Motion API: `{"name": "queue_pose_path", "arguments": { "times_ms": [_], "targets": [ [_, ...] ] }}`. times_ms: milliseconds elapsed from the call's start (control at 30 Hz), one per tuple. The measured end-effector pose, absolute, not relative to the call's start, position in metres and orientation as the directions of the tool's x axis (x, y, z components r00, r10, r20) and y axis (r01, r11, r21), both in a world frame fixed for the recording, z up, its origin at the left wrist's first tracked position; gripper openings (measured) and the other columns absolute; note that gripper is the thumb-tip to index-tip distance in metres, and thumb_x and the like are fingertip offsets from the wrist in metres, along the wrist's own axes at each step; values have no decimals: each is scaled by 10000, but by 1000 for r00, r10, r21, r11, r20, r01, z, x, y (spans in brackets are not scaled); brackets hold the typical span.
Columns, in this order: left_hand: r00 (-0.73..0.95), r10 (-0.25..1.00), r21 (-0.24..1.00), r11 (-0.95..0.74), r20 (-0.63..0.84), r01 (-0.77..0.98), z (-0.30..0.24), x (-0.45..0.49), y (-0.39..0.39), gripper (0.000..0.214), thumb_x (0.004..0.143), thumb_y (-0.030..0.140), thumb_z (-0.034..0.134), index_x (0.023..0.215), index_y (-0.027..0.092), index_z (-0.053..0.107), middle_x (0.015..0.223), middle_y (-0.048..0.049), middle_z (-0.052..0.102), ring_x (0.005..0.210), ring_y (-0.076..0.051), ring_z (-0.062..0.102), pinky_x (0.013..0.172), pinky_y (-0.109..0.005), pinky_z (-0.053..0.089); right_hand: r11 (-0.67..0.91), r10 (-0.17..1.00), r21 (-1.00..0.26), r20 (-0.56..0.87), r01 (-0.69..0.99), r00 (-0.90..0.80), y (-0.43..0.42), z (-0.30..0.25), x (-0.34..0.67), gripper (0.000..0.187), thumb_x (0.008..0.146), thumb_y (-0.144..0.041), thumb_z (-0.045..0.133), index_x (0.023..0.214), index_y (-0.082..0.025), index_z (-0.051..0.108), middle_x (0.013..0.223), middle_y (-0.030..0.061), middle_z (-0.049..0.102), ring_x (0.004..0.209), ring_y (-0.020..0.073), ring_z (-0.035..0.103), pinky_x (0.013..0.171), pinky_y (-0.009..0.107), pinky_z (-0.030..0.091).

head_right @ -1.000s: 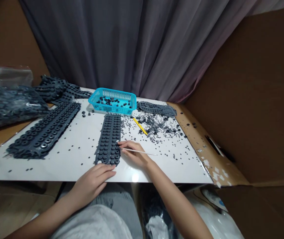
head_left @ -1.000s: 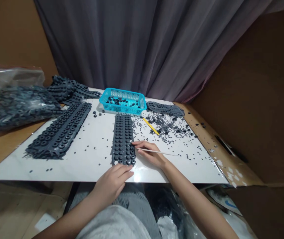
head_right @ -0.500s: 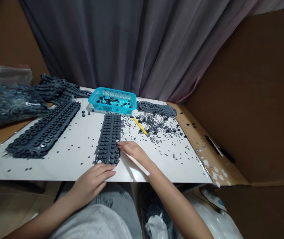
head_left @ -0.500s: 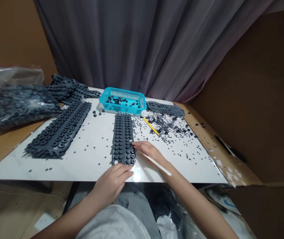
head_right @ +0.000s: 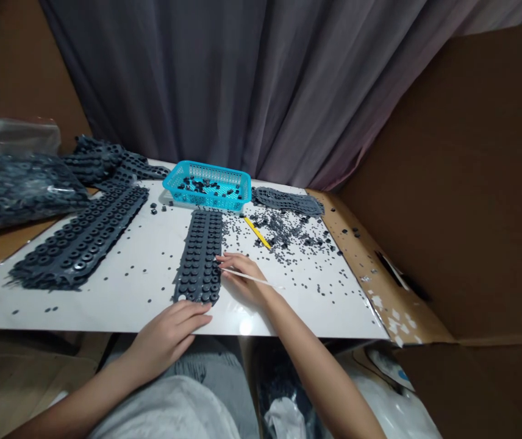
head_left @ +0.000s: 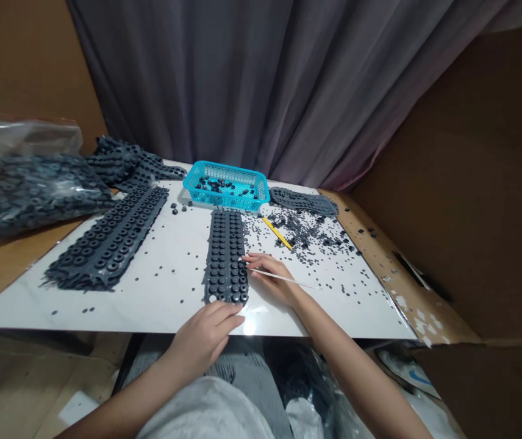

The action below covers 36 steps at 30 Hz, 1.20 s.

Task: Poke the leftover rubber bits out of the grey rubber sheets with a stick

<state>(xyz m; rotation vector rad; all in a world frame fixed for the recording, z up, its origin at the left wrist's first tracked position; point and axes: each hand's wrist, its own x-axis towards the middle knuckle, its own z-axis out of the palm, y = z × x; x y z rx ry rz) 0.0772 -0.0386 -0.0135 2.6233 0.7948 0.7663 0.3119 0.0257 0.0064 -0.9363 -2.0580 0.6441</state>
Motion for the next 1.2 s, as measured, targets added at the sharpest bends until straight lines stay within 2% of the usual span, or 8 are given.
{"name": "queue_pose_path", "arguments": {
  "times_ms": [167, 433, 533, 633, 733, 967, 1100, 1200],
  "targets": [
    [699, 588, 418, -801, 408, 429, -14, 77, -39, 442, 764, -23, 436, 1129, 186, 571, 1203, -79, 615, 1081, -220, 561, 924, -413, 494, 610, 780, -678, 424, 410, -460, 28, 5, 312, 186, 928, -306, 512, 1040, -220, 633, 1145, 102, 677, 1168, 208, 572, 975, 403, 475],
    [700, 582, 429, -803, 414, 414, -13, 77, -38, 442, 756, -22, 448, 1121, 186, 585, 1186, -82, 624, 1063, -217, 572, 917, -410, 499, 671, 741, -481, 457, 564, -492, 37, -3, 311, 199, 948, -258, 462, 1064, -221, 619, 1122, 93, 689, 1062, 208, 634, 920, 391, 475],
    [701, 578, 425, -807, 419, 411, -13, 77, -37, 442, 756, -23, 448, 1121, 188, 584, 1188, -81, 624, 1059, -219, 573, 930, -423, 489, 638, 763, -438, 471, 633, -443, 40, -7, 313, 216, 954, -262, 433, 1042, -210, 623, 1129, 110, 684, 1028, 224, 645, 887, 401, 487],
    [701, 577, 423, -807, 420, 411, -13, 77, -37, 437, 760, -25, 452, 1122, 183, 581, 1194, -79, 622, 1062, -221, 570, 925, -423, 492, 524, 834, -507, 467, 684, -293, 40, -5, 316, 214, 950, -281, 438, 1045, -206, 614, 1119, 120, 683, 1013, 236, 645, 868, 411, 498],
    [704, 575, 423, -808, 417, 410, -13, 76, -38, 440, 765, -24, 460, 1133, 186, 579, 1204, -74, 618, 1076, -214, 564, 929, -406, 494, 473, 865, -616, 459, 630, -201, 41, 3, 319, 212, 943, -320, 459, 1032, -204, 612, 1128, 129, 673, 1055, 240, 629, 896, 412, 490],
    [705, 581, 419, -805, 408, 420, -13, 76, -39, 424, 784, -14, 430, 1125, 189, 580, 1209, -81, 614, 1081, -216, 562, 936, -416, 490, 538, 838, -722, 404, 435, -367, 56, 12, 315, 235, 913, -410, 520, 960, -215, 642, 1154, 107, 668, 1126, 230, 591, 971, 424, 458],
    [709, 575, 416, -809, 409, 415, -14, 76, -39, 429, 794, -21, 423, 1139, 189, 565, 1218, -76, 610, 1095, -222, 553, 937, -422, 486, 562, 822, -701, 413, 439, -393, 59, 3, 312, 219, 922, -382, 512, 975, -217, 646, 1143, 102, 678, 1122, 223, 590, 965, 417, 464],
    [714, 576, 416, -807, 399, 419, -14, 77, -39, 440, 789, -29, 424, 1143, 194, 558, 1225, -69, 606, 1096, -222, 549, 944, -421, 480, 619, 782, -629, 437, 470, -444, 62, 2, 313, 198, 925, -351, 511, 1002, -223, 640, 1122, 91, 690, 1133, 220, 582, 951, 408, 468]
  ]
}}
